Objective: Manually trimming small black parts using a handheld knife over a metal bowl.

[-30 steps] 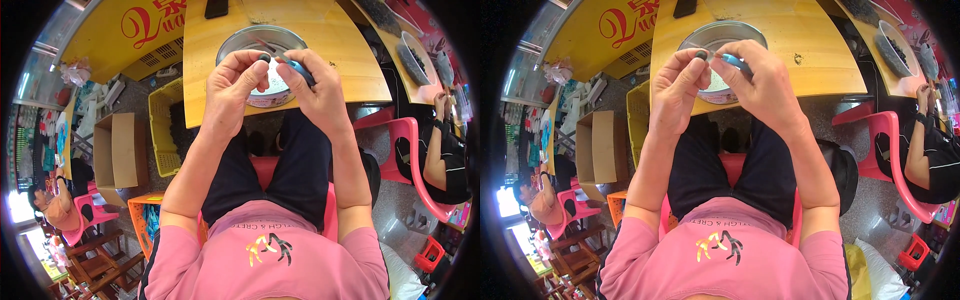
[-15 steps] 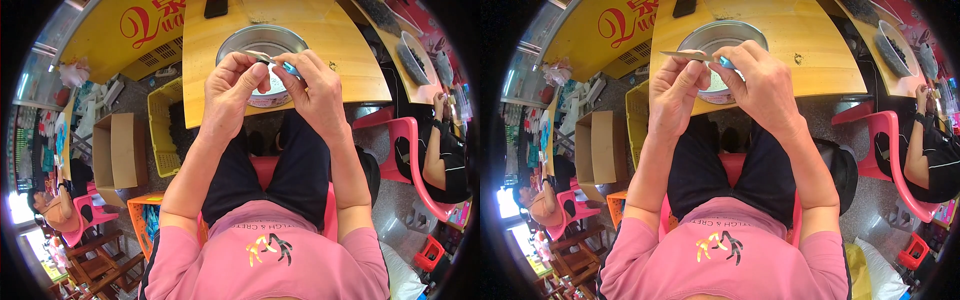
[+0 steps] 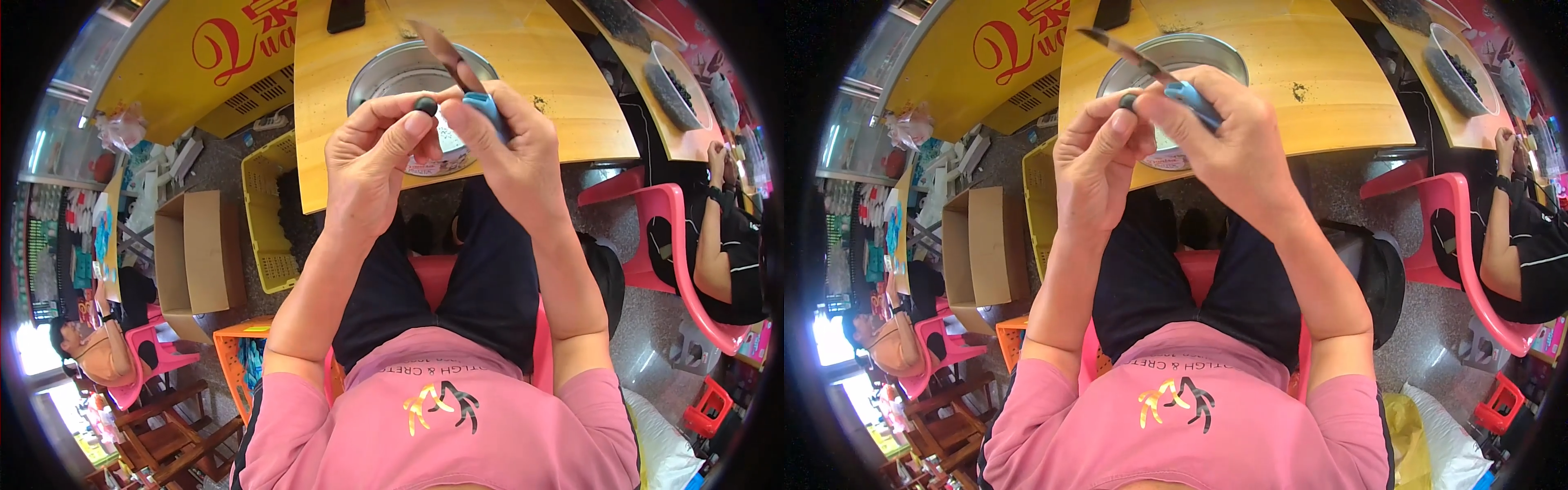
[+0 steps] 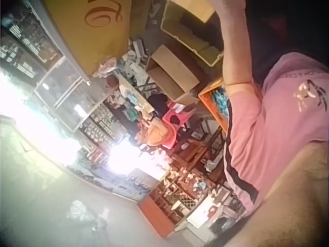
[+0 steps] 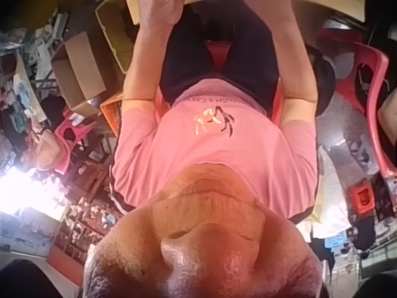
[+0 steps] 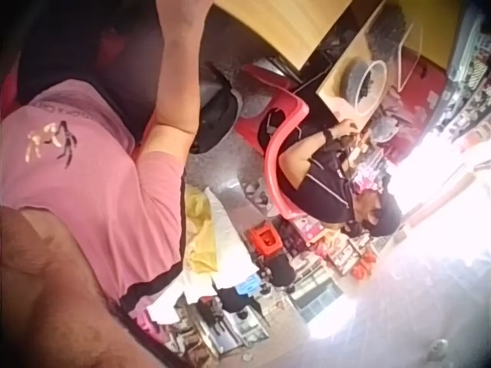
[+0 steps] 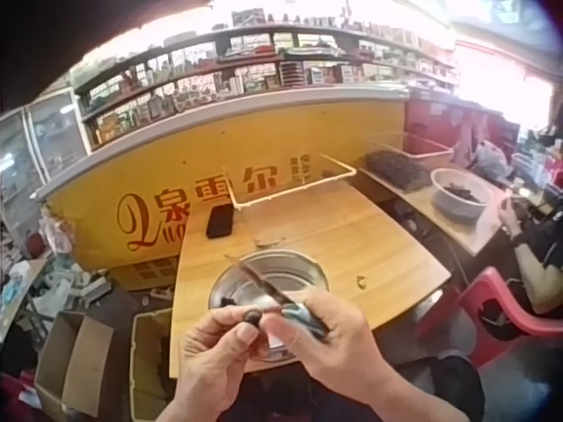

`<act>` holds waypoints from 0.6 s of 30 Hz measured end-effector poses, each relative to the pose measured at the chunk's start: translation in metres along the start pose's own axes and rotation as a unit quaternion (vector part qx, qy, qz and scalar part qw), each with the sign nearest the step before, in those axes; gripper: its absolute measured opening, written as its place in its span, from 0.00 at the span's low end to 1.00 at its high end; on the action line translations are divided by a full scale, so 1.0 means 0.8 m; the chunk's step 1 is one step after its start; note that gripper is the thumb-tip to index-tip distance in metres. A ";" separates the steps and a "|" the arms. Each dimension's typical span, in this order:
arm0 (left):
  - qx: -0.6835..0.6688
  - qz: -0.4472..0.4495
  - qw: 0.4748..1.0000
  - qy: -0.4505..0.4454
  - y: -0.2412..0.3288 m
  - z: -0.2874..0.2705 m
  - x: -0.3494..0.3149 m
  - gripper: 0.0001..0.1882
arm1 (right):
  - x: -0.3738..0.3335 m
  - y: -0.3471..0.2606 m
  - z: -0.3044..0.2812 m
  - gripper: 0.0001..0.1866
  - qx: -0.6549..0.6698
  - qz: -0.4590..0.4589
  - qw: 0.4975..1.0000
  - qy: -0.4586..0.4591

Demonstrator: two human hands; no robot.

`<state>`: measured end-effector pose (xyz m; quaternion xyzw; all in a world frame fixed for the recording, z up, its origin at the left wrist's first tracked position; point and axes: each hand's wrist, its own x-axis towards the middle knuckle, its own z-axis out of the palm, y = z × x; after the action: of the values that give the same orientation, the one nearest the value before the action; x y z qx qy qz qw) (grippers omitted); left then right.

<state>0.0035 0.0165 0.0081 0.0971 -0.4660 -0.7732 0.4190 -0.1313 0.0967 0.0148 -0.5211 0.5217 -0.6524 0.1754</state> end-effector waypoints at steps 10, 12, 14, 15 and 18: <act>0.147 0.083 0.984 -0.050 -0.004 -0.008 -0.010 0.11 | -0.002 -0.008 0.002 0.09 0.237 0.159 0.958 -0.022; 0.166 0.056 0.984 -0.019 0.009 -0.017 -0.016 0.11 | 0.000 0.001 0.004 0.10 0.186 0.163 0.969 -0.019; 0.250 0.094 0.963 0.041 0.025 -0.047 -0.017 0.10 | 0.003 0.008 -0.008 0.10 0.147 0.150 0.978 0.000; 0.298 0.118 0.944 0.079 0.039 -0.065 -0.021 0.10 | 0.005 0.012 -0.012 0.10 0.114 0.137 0.984 0.014; 0.405 0.088 0.893 0.176 0.074 -0.139 -0.038 0.09 | 0.013 0.018 -0.026 0.10 0.098 0.131 0.985 0.055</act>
<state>0.1157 -0.0450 -0.0130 0.3514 -0.6636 -0.4478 0.4853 -0.1578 0.0938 0.0093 -0.3919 0.5277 -0.6994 0.2807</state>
